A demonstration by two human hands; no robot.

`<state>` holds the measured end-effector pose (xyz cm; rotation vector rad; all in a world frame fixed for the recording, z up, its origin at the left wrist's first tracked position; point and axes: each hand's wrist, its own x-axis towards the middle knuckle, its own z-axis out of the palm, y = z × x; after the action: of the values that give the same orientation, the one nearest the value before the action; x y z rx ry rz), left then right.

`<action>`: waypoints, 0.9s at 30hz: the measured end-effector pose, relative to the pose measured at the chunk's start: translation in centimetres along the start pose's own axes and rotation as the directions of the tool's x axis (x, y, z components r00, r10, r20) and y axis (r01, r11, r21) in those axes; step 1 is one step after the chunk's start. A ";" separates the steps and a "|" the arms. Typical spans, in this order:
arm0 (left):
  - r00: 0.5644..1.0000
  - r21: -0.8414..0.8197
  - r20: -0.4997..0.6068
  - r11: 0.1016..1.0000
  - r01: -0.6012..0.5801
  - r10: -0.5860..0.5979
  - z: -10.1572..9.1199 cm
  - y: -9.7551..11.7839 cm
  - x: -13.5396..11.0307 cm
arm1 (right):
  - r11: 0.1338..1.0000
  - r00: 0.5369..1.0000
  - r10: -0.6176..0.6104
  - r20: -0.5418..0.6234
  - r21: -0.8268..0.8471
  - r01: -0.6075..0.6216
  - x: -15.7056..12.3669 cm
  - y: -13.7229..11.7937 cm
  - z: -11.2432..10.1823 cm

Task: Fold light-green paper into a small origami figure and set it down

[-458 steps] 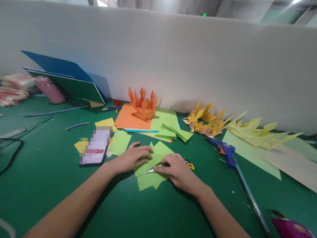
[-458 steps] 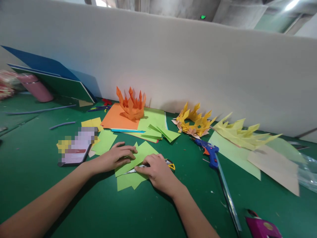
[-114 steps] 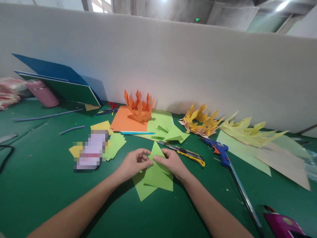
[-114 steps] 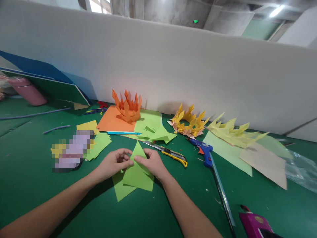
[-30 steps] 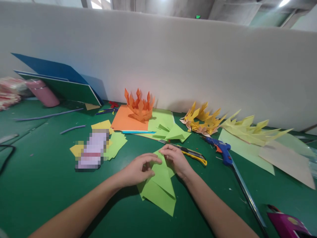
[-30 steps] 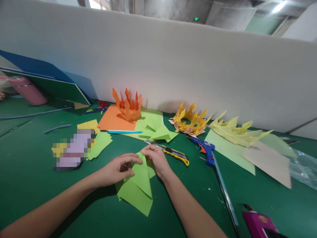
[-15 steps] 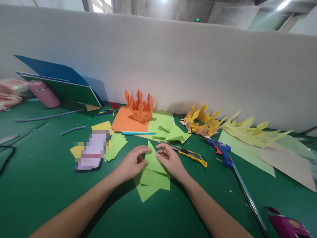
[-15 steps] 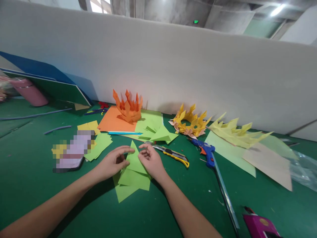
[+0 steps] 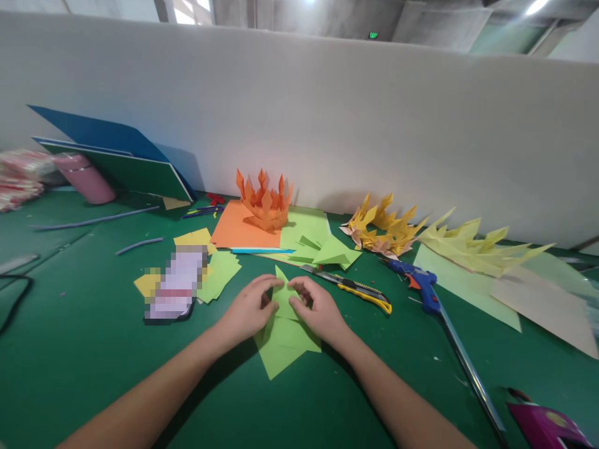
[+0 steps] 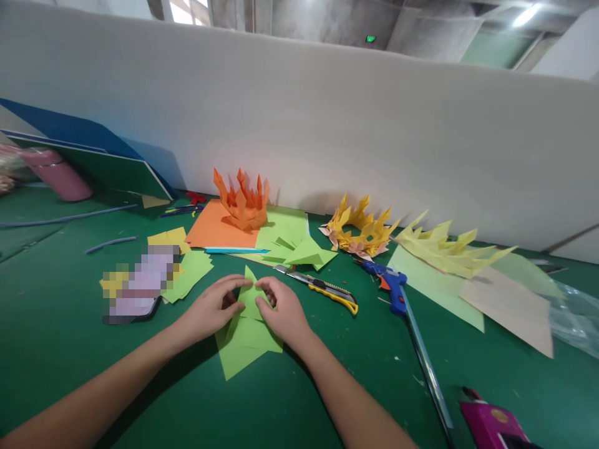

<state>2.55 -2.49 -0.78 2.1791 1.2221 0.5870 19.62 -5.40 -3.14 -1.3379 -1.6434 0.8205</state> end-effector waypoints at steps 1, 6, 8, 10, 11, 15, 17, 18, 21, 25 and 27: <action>1.000 0.003 -0.002 1.000 -0.003 0.003 0.0 0.0 0.0 | 1.000 1.000 -0.012 0.003 -0.021 0.012 0.0 0.0 0.0; 1.000 0.048 -0.005 0.999 -0.022 0.023 -0.1 0.1 -0.1 | 0.976 0.991 -0.120 0.054 -0.175 0.127 -0.1 -0.5 -0.3; 0.999 0.080 0.000 0.996 -0.050 0.050 -0.1 0.2 -0.2 | 0.965 0.985 -0.153 0.082 -0.200 0.167 -0.1 -0.6 -0.3; 0.997 0.102 0.006 0.992 -0.075 0.074 -0.1 0.3 -0.3 | 0.960 0.979 -0.179 0.097 -0.202 0.196 -0.2 -0.5 -0.2; 0.996 0.112 0.009 0.990 -0.085 0.084 -0.1 0.4 -0.3 | 0.958 0.976 -0.192 0.099 -0.200 0.208 -0.2 -0.4 -0.1; 0.994 0.157 0.009 0.981 -0.110 0.110 0.0 0.5 -0.4 | 0.954 0.973 -0.209 0.093 -0.201 0.224 -0.2 -0.1 0.0; 0.996 0.169 0.000 0.981 -0.093 0.094 -0.1 0.5 -0.5 | 0.953 0.974 -0.206 0.098 -0.208 0.222 -0.3 -0.1 0.0; 0.997 0.174 -0.001 0.982 -0.079 0.081 -0.2 0.5 -0.5 | 0.952 0.974 -0.205 0.101 -0.211 0.222 -0.3 0.0 0.0; 0.998 0.207 0.010 0.976 -0.066 0.065 -0.3 0.6 -0.6 | 0.945 0.971 -0.214 0.107 -0.227 0.233 -0.3 0.0 0.0; 0.995 0.256 0.027 0.962 -0.097 0.093 -0.5 0.9 -0.8 | 0.934 0.967 -0.224 0.120 -0.256 0.248 -0.2 -0.1 0.0; 0.994 0.269 0.054 0.957 -0.110 0.099 -0.6 1.1 -0.8 | 0.931 0.965 -0.229 0.126 -0.261 0.255 -0.2 -0.2 0.0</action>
<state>2.44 -3.51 0.27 2.4842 1.2324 0.4351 19.54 -5.66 -3.07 -1.2605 -2.0084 0.5271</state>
